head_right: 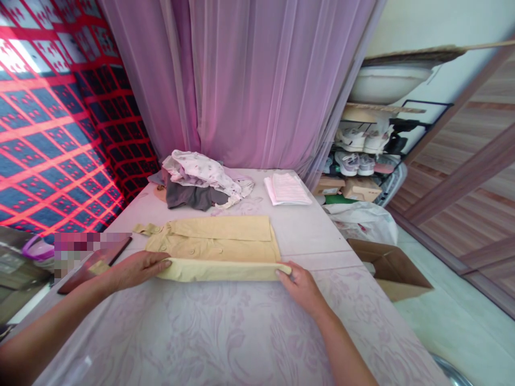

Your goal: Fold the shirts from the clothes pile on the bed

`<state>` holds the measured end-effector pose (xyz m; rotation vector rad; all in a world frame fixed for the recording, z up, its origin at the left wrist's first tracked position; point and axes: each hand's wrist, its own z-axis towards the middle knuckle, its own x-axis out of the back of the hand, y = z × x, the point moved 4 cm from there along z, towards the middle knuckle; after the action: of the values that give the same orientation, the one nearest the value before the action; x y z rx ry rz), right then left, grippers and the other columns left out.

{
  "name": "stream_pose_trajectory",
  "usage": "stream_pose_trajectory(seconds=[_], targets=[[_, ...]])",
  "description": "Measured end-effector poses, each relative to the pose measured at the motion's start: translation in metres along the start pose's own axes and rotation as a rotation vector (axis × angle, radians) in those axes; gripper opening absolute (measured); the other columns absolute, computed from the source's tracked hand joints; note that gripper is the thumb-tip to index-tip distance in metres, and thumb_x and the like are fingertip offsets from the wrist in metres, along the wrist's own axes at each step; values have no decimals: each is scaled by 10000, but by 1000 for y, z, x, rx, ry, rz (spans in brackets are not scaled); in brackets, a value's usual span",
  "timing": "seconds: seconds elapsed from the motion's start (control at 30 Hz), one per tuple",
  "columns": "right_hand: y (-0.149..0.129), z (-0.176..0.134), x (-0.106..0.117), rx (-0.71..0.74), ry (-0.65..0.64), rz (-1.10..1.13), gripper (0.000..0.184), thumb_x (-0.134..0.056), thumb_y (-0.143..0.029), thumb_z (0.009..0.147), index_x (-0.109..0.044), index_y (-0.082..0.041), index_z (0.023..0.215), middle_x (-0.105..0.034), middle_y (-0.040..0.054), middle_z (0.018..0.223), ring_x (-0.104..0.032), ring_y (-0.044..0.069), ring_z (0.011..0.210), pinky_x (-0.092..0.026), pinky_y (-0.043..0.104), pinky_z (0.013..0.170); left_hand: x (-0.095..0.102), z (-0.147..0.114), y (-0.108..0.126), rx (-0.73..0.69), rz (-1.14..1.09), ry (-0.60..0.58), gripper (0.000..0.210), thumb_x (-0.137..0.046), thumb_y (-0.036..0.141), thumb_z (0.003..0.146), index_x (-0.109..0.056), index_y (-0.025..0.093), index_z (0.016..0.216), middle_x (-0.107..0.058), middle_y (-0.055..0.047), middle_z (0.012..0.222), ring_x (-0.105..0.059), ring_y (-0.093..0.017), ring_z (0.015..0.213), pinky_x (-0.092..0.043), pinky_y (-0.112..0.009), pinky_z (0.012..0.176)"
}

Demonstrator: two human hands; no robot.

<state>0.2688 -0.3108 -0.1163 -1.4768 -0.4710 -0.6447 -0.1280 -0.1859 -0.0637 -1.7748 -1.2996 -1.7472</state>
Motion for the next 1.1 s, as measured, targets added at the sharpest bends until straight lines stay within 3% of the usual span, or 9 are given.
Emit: stream_pose_trajectory(seconds=[0.1, 0.2, 0.33, 0.47, 0.67, 0.87, 1.1], targets=[[-1, 22, -1, -122, 88, -44, 461, -409, -527, 839, -687, -175, 942, -708, 25, 784, -643, 213, 785, -494, 289, 698, 11, 13, 0, 19, 33, -17, 465, -295, 538, 896, -614, 215, 794, -659, 7, 734, -591, -154, 685, -407, -233, 637], [-7, 43, -3, -211, 165, -289, 415, -377, -497, 860, -660, -194, 864, -669, 11, 689, -603, 176, 675, -420, 241, 585, 18, 32, -5, 102, 120, 32, 450, -317, 530, 887, -649, 226, 876, -700, -23, 834, -624, -188, 768, -419, -258, 668], [-17, 56, -12, -301, 150, -611, 378, -350, -455, 896, -647, -225, 935, -689, 49, 760, -614, 186, 694, -371, 256, 589, 13, 52, -13, 196, 216, 58, 462, -333, 526, 883, -650, 258, 1087, -704, -58, 1074, -636, -240, 955, -439, -306, 769], [-22, 56, -19, -311, 138, -753, 380, -328, -434, 920, -628, -239, 1047, -709, 77, 833, -645, 197, 741, -378, 268, 613, 1, 58, -17, 234, 295, 67, 506, -321, 554, 883, -645, 235, 1105, -695, -98, 1089, -639, -259, 964, -443, -328, 760], [-23, 55, -24, -287, 142, -807, 382, -331, -425, 925, -631, -230, 1060, -716, 76, 841, -662, 202, 754, -388, 271, 612, -4, 47, -28, 368, 215, 103, 541, -337, 659, 832, -635, 220, 937, -705, -103, 937, -645, -264, 896, -424, -306, 682], [-23, 52, -18, -320, 72, -767, 406, -333, -439, 913, -623, -237, 1113, -717, 83, 865, -661, 221, 781, -397, 286, 631, 2, 27, -39, 287, 86, 92, 384, -402, 543, 834, -603, 217, 804, -664, -28, 771, -612, -191, 750, -365, -257, 602], [-20, 43, -11, -339, -10, -699, 366, -363, -450, 887, -648, -260, 1015, -721, 58, 893, -654, 212, 786, -363, 272, 596, 2, 21, -35, 236, 93, 44, 458, -371, 580, 839, -583, 206, 682, -616, -11, 665, -575, -167, 654, -318, -253, 555]])
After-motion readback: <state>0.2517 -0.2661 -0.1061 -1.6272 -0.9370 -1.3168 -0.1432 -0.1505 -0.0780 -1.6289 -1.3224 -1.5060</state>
